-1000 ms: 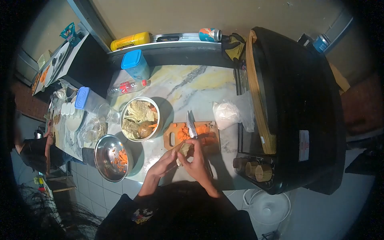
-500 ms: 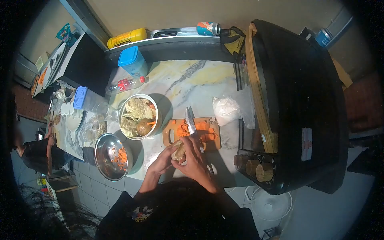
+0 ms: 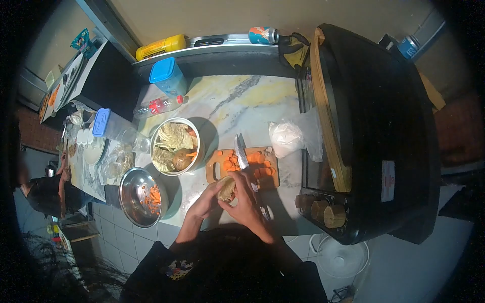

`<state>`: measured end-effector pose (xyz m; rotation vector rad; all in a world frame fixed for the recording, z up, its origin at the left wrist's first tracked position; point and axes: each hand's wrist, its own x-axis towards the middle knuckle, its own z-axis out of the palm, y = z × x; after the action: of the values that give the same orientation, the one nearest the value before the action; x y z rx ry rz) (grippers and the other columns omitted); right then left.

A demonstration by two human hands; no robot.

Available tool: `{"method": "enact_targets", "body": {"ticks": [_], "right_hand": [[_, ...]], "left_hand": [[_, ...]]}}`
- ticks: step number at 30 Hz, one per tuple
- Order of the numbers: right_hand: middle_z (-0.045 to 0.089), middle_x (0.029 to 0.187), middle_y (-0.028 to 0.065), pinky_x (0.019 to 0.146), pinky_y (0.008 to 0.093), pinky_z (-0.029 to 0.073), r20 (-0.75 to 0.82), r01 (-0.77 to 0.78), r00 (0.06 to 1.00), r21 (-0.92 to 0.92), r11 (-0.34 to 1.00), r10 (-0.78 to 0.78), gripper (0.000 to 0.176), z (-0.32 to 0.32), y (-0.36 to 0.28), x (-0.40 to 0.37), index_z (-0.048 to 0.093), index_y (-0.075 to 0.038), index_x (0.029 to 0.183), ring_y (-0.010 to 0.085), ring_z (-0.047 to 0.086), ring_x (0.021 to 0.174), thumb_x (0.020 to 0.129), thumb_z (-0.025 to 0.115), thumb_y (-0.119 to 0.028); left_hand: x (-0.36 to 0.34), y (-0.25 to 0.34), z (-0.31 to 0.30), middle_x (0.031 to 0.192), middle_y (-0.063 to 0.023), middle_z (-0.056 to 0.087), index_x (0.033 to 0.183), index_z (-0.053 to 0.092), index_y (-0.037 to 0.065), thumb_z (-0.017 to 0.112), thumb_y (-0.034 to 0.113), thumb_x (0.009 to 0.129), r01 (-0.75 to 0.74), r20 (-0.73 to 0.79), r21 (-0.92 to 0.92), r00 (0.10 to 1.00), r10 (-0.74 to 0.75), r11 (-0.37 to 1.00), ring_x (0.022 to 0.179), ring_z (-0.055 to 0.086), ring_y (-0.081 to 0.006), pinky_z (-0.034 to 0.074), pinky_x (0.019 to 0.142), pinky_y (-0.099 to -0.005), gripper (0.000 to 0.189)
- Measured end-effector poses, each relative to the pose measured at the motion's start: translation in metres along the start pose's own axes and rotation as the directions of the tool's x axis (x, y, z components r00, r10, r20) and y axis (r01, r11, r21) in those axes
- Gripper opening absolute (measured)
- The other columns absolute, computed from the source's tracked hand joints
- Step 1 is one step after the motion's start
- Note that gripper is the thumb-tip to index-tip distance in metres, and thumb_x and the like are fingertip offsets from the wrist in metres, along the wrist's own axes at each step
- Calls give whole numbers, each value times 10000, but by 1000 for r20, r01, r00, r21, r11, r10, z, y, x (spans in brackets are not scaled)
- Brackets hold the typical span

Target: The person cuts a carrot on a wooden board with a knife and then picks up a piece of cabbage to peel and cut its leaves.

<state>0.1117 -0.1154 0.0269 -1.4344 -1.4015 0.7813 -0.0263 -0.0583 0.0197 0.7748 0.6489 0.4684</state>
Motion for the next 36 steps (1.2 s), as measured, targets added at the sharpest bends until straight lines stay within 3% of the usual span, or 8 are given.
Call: {"method": "enact_targets", "body": {"ticks": [4, 14, 17, 20, 22, 29, 31, 36], "right_hand": [[476, 1215, 193, 884, 408, 465, 16, -65, 998, 51, 997, 65, 792, 1, -1, 0, 404, -40, 1322, 357, 518, 1103, 624, 779, -23], [496, 1182, 163, 817, 359, 496, -32, -43, 999, -74, 996, 41, 730, -2, -4, 0, 456, -22, 1283, 315, 563, 1033, 617, 752, 23], [496, 1197, 178, 834, 362, 481, -48, -4, 999, -67, 998, 1, 725, -5, -3, 1, 456, -13, 1284, 328, 563, 1017, 621, 748, 21], [496, 1207, 188, 811, 357, 492, -56, 15, 998, -101, 995, -21, 726, -5, 0, -2, 452, -7, 1291, 344, 567, 1007, 626, 741, 38], [498, 1214, 199, 809, 370, 501, -60, -10, 998, -125, 992, 3, 727, -2, 6, -4, 446, -3, 1299, 369, 569, 1020, 632, 726, 69], [490, 1241, 219, 856, 398, 496, -76, 9, 997, -180, 984, -23, 753, -1, 2, -6, 417, 2, 1317, 398, 559, 1068, 631, 708, 107], [494, 1237, 231, 871, 400, 487, -105, 14, 994, -227, 974, -39, 768, 0, 5, -7, 391, 3, 1327, 406, 555, 1077, 633, 698, 115], [507, 1218, 238, 882, 404, 483, -85, 8, 996, -231, 973, -28, 747, 1, 6, -11, 390, 8, 1314, 405, 550, 1088, 640, 694, 110]], "left_hand": [[-1, 3, 1, 1047, -31, 589, 1269, 489, -14, 460, 233, 993, -37, 23, 221, 999, 33, 975, 907, 525, -89, 431, 784, -230, 371], [-2, 8, 13, 1090, -51, 576, 1299, 442, -29, 484, 229, 999, -60, -25, 238, 997, 68, 969, 978, 548, -116, 461, 841, -250, 398], [-1, 9, 19, 1049, -70, 570, 1256, 424, -20, 498, 229, 996, -76, -98, 126, 991, 89, 989, 974, 548, -118, 480, 809, -254, 367], [0, 7, 17, 1012, -83, 564, 1186, 425, 3, 515, 220, 989, -39, -110, 223, 992, 65, 974, 926, 560, -120, 485, 761, -252, 307], [5, -4, 12, 991, -76, 575, 1149, 435, 1, 546, 200, 974, -193, -87, 445, 962, 257, 874, 865, 585, -132, 485, 716, -256, 288], [5, 3, 20, 1009, -88, 578, 1138, 457, -10, 598, 133, 937, -116, -132, 544, 966, 221, 831, 910, 537, -111, 467, 770, -267, 285], [5, 4, 24, 906, -187, 636, 1094, 461, -39, 630, 167, 914, -179, -102, 690, 935, 340, 701, 854, 633, -194, 492, 715, -322, 322], [3, 12, 33, 882, -187, 635, 1110, 460, -53, 610, 164, 926, -123, -146, 711, 937, 317, 692, 818, 637, -195, 495, 681, -323, 321]]}}
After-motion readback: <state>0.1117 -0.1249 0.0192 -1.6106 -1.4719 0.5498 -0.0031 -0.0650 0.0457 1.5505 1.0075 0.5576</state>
